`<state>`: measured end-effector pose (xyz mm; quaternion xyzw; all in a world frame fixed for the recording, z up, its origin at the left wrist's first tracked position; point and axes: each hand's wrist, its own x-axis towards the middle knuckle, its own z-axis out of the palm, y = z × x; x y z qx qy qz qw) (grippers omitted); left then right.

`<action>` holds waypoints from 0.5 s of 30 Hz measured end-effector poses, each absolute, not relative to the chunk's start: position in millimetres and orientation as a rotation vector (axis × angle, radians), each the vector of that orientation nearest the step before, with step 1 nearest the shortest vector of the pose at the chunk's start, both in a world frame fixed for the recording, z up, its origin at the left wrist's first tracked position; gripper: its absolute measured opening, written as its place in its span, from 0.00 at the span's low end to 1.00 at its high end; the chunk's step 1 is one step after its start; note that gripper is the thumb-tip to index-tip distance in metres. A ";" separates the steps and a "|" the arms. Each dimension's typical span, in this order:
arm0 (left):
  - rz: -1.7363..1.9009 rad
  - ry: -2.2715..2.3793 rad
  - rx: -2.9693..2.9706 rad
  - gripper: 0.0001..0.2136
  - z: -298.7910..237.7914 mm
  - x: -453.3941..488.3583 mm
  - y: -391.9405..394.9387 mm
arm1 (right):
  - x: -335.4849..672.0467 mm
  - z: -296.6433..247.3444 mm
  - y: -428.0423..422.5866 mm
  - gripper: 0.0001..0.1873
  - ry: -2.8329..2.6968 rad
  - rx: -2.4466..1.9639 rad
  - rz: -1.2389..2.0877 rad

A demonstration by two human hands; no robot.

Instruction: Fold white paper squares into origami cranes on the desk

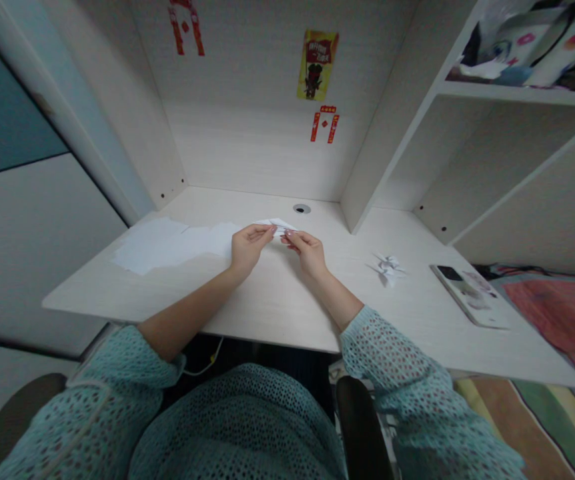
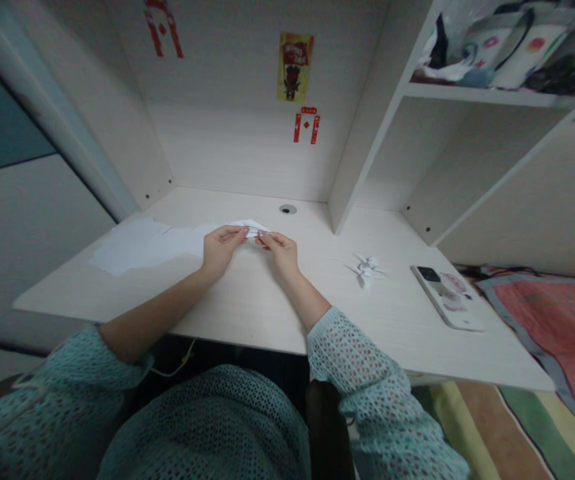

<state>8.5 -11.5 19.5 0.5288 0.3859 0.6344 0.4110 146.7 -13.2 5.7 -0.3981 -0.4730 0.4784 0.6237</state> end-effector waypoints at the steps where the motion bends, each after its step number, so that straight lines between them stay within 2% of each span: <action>1: 1.596 0.976 1.340 0.15 19.7 8.7 -11.6 | 146.7 5.3 -12.9 0.15 -1.081 -0.916 1.108; 15: 1.576 0.937 1.389 0.14 17.4 5.1 -9.7 | 150.7 5.3 -13.3 0.16 -1.130 -0.896 1.180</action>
